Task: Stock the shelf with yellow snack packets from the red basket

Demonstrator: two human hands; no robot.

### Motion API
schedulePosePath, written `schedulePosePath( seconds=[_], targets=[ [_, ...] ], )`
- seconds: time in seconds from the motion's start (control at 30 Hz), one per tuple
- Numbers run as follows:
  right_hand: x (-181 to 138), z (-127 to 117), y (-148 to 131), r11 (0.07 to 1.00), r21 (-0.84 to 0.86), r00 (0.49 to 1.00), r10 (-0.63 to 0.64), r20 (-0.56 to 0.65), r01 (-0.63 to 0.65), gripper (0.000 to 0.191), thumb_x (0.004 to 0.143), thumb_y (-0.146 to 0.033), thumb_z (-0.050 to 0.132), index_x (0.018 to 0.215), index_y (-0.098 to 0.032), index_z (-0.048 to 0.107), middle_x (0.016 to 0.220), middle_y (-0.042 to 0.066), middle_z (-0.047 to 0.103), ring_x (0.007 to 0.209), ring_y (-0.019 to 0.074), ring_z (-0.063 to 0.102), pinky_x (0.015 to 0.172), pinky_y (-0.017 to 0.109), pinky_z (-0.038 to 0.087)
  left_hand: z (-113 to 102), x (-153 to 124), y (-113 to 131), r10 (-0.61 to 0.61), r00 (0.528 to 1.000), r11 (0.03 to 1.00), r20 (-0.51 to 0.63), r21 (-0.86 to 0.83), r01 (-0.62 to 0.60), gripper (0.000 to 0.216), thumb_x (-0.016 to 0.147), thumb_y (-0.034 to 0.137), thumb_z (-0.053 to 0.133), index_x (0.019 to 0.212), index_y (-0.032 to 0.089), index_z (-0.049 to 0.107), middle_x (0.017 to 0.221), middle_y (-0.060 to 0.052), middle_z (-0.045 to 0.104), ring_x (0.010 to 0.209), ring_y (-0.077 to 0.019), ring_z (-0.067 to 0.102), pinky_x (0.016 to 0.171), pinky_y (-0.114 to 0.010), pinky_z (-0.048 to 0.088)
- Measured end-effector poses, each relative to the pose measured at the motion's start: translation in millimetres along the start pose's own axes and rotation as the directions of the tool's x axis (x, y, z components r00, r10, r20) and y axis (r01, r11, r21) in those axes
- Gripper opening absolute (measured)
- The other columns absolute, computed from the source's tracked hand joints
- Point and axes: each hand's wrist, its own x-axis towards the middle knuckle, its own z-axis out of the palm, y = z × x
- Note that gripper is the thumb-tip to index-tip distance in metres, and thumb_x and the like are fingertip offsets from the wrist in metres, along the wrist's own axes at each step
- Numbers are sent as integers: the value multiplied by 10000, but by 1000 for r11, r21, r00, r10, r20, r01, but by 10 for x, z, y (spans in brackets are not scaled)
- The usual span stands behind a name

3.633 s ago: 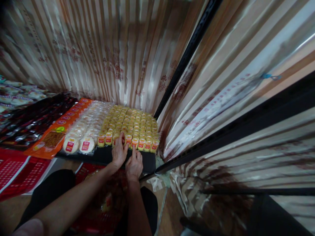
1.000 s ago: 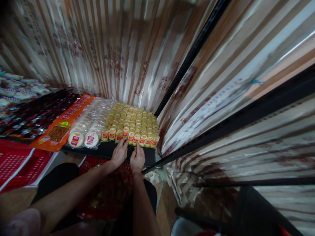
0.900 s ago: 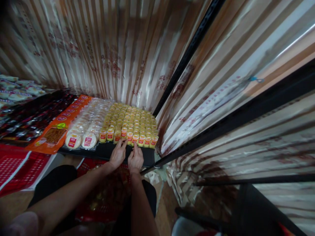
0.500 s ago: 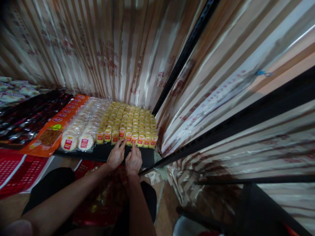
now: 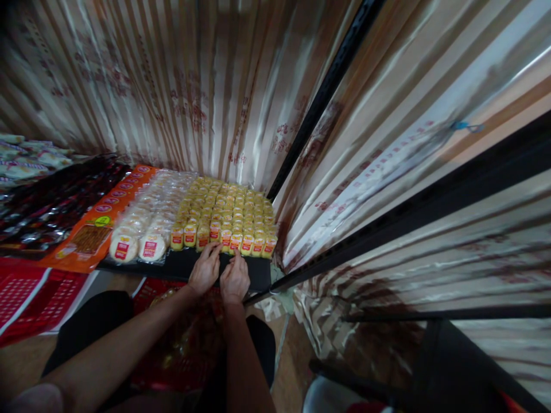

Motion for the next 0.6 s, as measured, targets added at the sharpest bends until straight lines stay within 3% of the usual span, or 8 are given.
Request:
schedulePosePath(
  seconds=[0.3,0.47,0.6],
  targets=[
    [-14,16,19,999,35,999,33,-27,-32,358,786,-136,342,1094,-133,524,846,59,635,836,174,572,781,280,434,3,-17,-33,30,999,998,-35,-48,-31,443,806,46,353,1220,148,473,1197,-116,477,1158,-195,457,994,-342,415],
    [-33,-26,35,988,149,999,43,-32,-38,282,786,-152,344,1005,-153,523,809,49,645,791,169,595,761,277,437,-44,-6,-2,-40,997,996,-62,-78,35,386,793,50,366,1134,133,527,1135,-122,479,1051,-192,518,930,-339,450],
    [4,-126,49,967,235,996,93,12,-93,267,783,-181,360,1005,-162,507,783,30,652,730,158,606,725,272,445,-129,-292,-19,6,999,990,-37,-143,-11,329,798,65,353,1046,133,557,1045,-100,507,963,-165,542,878,-312,469]
  ],
)
